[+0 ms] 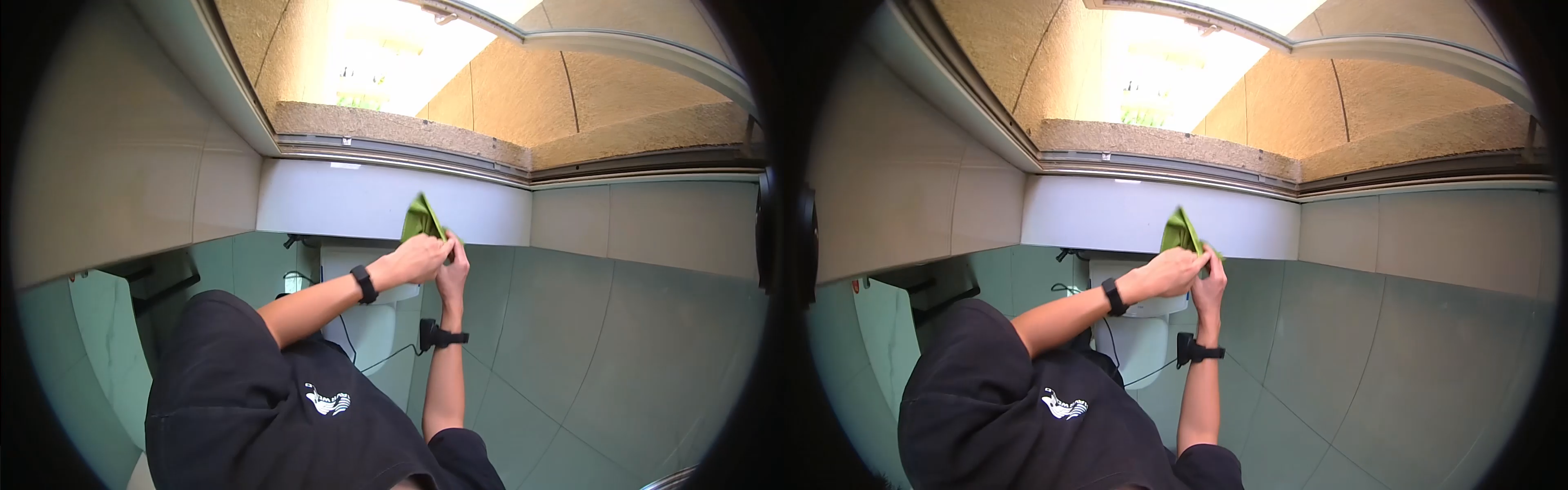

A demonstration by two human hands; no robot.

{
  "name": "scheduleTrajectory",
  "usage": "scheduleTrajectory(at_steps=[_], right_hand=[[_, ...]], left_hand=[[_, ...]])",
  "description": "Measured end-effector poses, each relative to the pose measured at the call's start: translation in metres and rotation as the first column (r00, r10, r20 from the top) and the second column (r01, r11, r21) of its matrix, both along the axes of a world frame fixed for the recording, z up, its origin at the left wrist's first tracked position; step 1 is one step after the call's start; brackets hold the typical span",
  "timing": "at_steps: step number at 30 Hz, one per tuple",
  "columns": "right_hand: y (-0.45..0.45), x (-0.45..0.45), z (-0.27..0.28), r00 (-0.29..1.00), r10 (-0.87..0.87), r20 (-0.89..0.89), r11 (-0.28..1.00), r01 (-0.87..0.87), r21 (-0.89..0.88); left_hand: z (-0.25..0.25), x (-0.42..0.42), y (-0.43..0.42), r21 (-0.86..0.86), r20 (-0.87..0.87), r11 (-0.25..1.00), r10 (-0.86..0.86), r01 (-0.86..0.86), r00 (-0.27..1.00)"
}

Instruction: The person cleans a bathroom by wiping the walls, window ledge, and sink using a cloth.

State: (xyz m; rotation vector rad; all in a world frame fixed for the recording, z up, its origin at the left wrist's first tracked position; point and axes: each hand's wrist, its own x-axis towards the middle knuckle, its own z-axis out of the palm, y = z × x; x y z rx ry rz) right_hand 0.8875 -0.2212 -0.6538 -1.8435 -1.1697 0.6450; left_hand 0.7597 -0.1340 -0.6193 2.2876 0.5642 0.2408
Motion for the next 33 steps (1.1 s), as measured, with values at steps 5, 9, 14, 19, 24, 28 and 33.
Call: scheduleTrajectory(at_steps=[5, 9, 14, 19, 24, 28, 33], right_hand=[[-0.042, -0.025, 0.04, 0.995, -0.065, -0.07, 0.995, 0.07, 0.065], [-0.066, -0.058, 0.09, 0.998, -0.008, 0.061, 0.975, -0.005, 0.221], [-0.067, -0.127, 0.114, 0.919, 0.387, 0.07, 0.921, -0.383, -0.072], [-0.066, -0.192, 0.069, 0.746, 0.662, 0.078, 0.747, -0.646, -0.158], [-0.081, -0.247, 0.03, 0.715, 0.698, -0.032, 0.713, -0.699, -0.061], [-0.105, -0.28, 0.011, 0.664, 0.745, 0.07, 0.662, -0.721, -0.203], [-0.125, -0.307, 0.0, 0.626, 0.774, 0.09, 0.626, -0.738, -0.253]], left_hand=[[0.073, -0.038, -0.036, 0.326, 0.099, 0.945, -0.051, 0.016, 0.994], [0.164, -0.051, -0.051, 0.379, 0.391, 0.897, 0.069, -0.228, 0.918], [0.215, -0.029, -0.187, 0.402, 0.381, 0.818, -0.558, 0.412, 0.737], [0.188, -0.041, -0.332, -0.005, 0.305, 0.51, -0.818, 0.86, 0.487], [0.144, -0.072, -0.357, -0.244, 0.265, 0.632, -0.687, 0.736, 0.677], [0.143, -0.11, -0.363, -0.145, -0.057, 0.889, -0.445, 0.434, 0.893], [0.091, -0.098, -0.395, 0.401, 0.631, 0.53, -0.751, 0.747, 0.195]])
